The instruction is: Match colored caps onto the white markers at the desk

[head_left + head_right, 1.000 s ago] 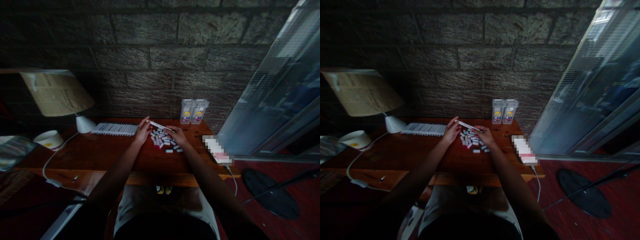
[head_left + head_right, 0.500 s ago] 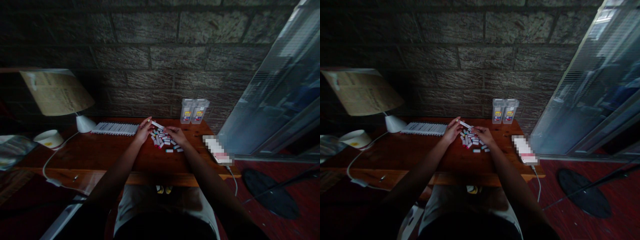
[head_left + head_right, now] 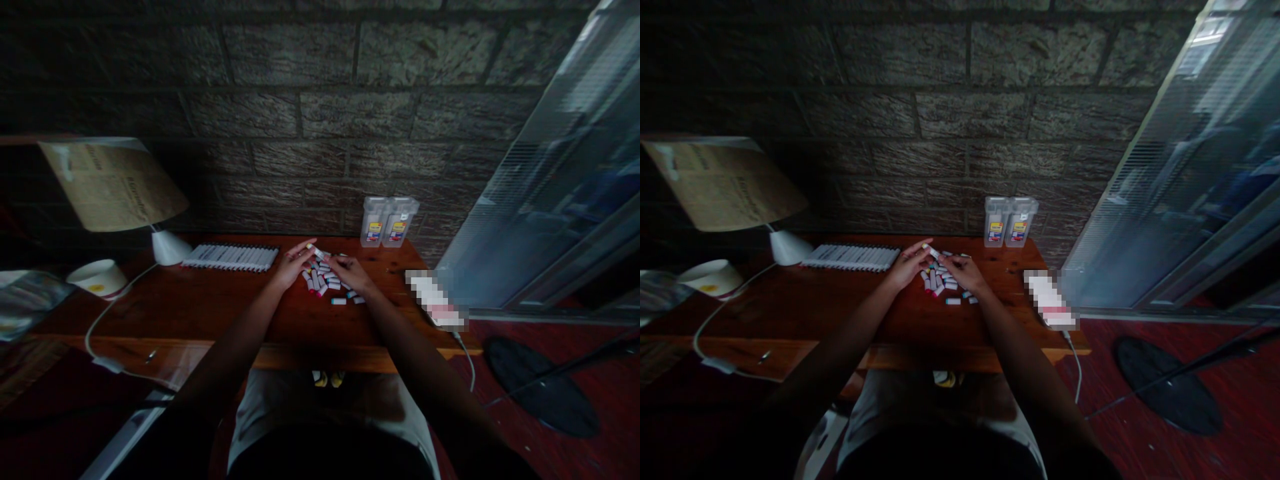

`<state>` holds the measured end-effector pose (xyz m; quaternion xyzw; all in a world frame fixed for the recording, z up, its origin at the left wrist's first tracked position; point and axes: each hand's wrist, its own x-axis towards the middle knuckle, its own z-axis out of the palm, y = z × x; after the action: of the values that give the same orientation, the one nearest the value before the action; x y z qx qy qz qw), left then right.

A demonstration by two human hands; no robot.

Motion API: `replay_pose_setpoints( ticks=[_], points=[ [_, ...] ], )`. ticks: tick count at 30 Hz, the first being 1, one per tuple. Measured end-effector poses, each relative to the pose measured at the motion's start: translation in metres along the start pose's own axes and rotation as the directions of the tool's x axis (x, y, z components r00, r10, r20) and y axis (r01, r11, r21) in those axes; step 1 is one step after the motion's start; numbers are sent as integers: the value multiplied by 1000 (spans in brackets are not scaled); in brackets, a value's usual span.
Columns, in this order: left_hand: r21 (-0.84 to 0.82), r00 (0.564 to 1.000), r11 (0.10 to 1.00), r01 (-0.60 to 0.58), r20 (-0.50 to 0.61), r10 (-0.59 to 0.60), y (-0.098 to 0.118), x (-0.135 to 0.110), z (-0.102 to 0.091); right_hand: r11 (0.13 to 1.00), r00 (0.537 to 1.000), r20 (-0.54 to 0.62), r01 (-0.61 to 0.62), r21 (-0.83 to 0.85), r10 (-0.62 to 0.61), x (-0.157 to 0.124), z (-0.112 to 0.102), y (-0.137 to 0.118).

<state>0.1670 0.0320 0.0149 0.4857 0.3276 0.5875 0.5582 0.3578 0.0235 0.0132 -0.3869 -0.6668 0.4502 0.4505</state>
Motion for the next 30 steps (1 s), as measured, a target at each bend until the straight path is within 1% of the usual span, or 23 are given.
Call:
replay_pose_setpoints(
  ticks=[3, 6, 10, 14, 18, 21, 26, 30],
  points=[
    [4, 1000, 1000, 3, 19, -3, 1, -1, 1, 998, 1000, -3, 29, -59, -29, 1, -1, 4],
    [-5, 1000, 1000, 1, 13, -1, 3, -2, 2, 995, 999, -17, 37, -90, -39, 2, -2, 7],
    [-43, 1000, 999, 20, 0, -20, 5, -2, 4, 996, 998, -17, 58, -75, -59, 3, -1, 9],
    [-51, 999, 997, 51, 20, -50, 5, -1, 5, 994, 995, -40, 91, -57, -94, 3, 1, 7],
    [-24, 996, 996, 82, 20, -82, 2, 1, 5, 997, 995, -78, 61, -46, -65, 3, -1, 5],
    [-32, 996, 996, 84, -3, -84, 0, 4, 3, 995, 994, -94, 49, -91, -57, 2, -2, 2],
    [-57, 996, 998, 39, -73, -43, -2, 6, 1, 978, 989, -124, 51, -204, -78, -1, -3, -5],
    [-65, 997, 997, 31, -68, -35, -3, 5, 2, 964, 985, -116, 92, -249, -124, -3, -4, -8]
  ],
)
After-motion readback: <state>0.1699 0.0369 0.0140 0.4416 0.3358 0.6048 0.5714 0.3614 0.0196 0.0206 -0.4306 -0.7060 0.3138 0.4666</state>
